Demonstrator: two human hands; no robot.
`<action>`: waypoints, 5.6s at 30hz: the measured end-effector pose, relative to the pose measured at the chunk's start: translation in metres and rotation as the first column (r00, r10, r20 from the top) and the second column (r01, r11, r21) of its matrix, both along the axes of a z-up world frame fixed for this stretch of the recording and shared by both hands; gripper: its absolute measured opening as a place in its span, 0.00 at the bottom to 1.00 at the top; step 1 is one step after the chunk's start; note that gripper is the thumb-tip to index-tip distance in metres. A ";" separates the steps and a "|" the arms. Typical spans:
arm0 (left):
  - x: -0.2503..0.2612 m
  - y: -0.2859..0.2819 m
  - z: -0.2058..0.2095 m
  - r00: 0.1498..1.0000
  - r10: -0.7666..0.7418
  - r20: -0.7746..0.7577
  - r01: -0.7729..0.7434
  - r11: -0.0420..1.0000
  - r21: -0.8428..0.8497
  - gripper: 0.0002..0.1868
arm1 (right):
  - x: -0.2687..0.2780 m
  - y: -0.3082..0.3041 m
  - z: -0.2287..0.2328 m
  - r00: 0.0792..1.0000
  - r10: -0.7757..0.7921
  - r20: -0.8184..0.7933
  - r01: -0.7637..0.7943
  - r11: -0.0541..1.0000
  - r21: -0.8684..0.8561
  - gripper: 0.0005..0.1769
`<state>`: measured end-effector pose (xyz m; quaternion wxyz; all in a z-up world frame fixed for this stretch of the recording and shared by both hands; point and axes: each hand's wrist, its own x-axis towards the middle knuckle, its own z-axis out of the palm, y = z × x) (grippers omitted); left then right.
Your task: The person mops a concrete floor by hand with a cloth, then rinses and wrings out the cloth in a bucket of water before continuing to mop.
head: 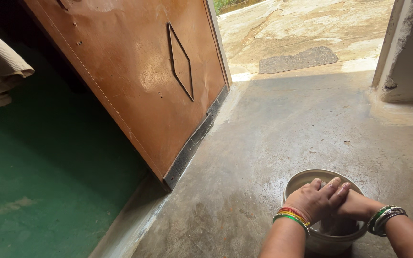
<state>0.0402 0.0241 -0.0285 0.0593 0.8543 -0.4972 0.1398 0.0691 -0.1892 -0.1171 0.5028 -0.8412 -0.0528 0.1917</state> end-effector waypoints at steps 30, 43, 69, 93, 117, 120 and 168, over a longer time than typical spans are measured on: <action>-0.006 -0.012 0.033 0.589 0.570 -0.573 -0.462 0.819 0.340 0.18 | -0.079 0.097 0.139 0.994 0.022 0.108 0.081 0.524 -0.848 0.56; 0.016 -0.011 0.033 0.339 0.514 -0.788 -0.334 0.849 0.409 0.24 | -0.078 0.088 0.107 0.965 -0.018 0.262 0.230 0.540 -0.809 0.42; -0.016 -0.010 -0.019 0.948 0.316 -0.039 -0.318 0.936 -0.154 0.14 | -0.081 0.069 0.114 0.960 -0.082 0.268 0.242 0.727 -0.643 0.21; 0.003 -0.016 0.064 0.421 0.554 -0.719 -0.373 0.828 0.419 0.21 | -0.084 0.082 0.123 0.971 -0.042 0.237 0.213 0.607 -0.765 0.28; -0.051 0.015 0.029 0.976 0.193 -0.099 -0.206 0.967 -0.149 0.34 | -0.077 0.067 0.100 0.923 -0.146 0.356 0.354 0.688 -0.634 0.22; -0.047 0.014 0.016 0.988 0.109 0.109 -0.093 0.986 -0.137 0.35 | -0.073 0.062 0.092 0.925 -0.155 0.348 0.343 0.734 -0.586 0.24; 0.041 -0.026 0.015 0.297 0.553 -0.778 -0.221 0.833 0.507 0.17 | -0.092 0.084 0.144 0.956 -0.100 0.276 0.275 0.636 -0.721 0.31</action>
